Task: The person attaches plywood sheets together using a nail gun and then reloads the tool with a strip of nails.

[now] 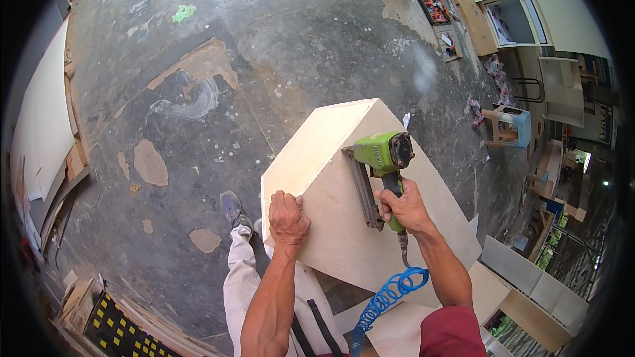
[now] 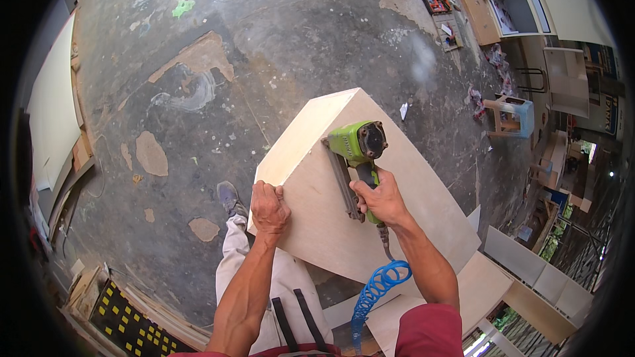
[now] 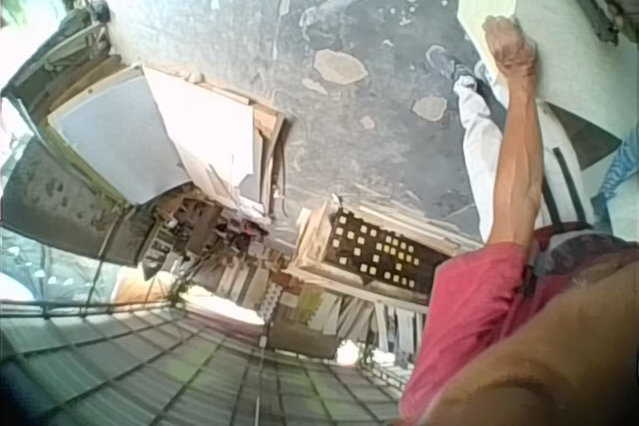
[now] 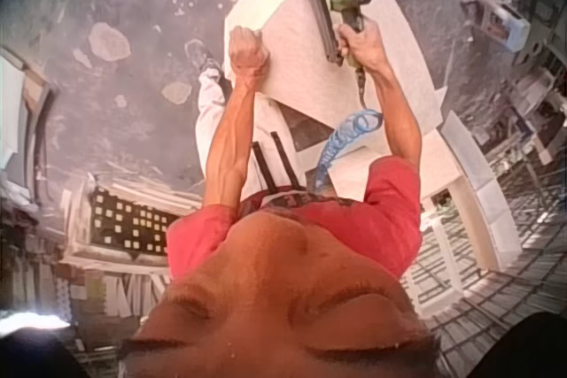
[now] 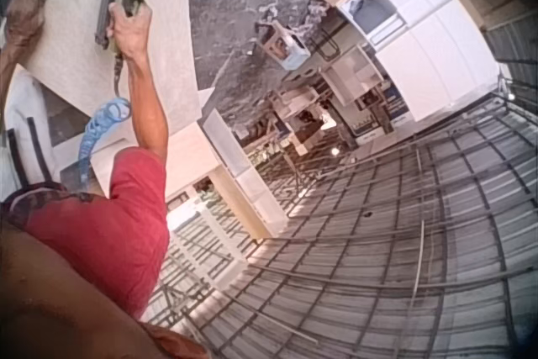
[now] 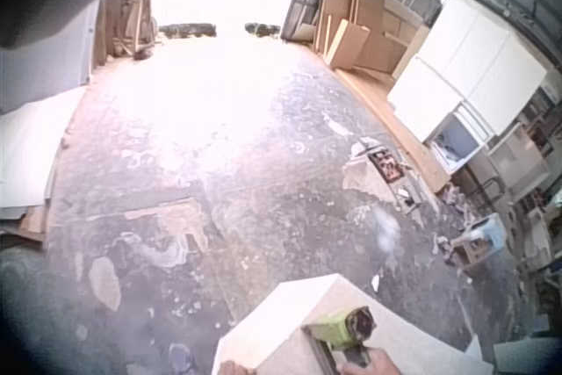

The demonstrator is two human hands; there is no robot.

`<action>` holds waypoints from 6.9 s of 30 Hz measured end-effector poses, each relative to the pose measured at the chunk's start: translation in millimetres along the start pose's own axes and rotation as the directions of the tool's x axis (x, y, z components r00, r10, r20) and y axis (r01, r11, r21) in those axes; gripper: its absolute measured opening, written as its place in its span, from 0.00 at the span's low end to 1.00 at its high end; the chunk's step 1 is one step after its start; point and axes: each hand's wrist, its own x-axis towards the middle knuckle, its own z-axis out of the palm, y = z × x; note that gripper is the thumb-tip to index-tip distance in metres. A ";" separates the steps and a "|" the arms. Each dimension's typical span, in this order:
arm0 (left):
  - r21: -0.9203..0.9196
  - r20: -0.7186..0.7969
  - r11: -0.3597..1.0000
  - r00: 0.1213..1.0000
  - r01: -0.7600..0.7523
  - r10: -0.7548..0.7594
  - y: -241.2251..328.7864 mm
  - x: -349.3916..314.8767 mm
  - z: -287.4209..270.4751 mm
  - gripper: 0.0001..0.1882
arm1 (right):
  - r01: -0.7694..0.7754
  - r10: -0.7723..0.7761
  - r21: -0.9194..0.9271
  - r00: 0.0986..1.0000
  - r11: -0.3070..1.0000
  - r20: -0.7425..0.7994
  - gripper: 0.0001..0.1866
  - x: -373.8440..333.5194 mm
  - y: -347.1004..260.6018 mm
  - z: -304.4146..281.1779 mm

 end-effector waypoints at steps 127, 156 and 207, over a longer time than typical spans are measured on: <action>-0.596 0.286 0.726 0.936 0.341 -0.205 -75.2 -58.4 -68.1 0.14 | -0.023 0.023 0.022 1.000 0.999 -0.008 0.14 -89.7 73.7 115.1; -0.635 0.331 0.706 0.937 0.312 -0.116 -83.3 -71.2 -67.0 0.23 | -0.110 0.109 0.055 0.994 0.992 0.017 0.13 -122.2 94.3 150.6; -0.699 0.348 0.629 0.930 0.340 -0.117 -84.5 -71.2 -62.3 0.21 | -0.103 0.102 -0.031 0.994 0.994 -0.046 0.20 -131.4 111.6 168.3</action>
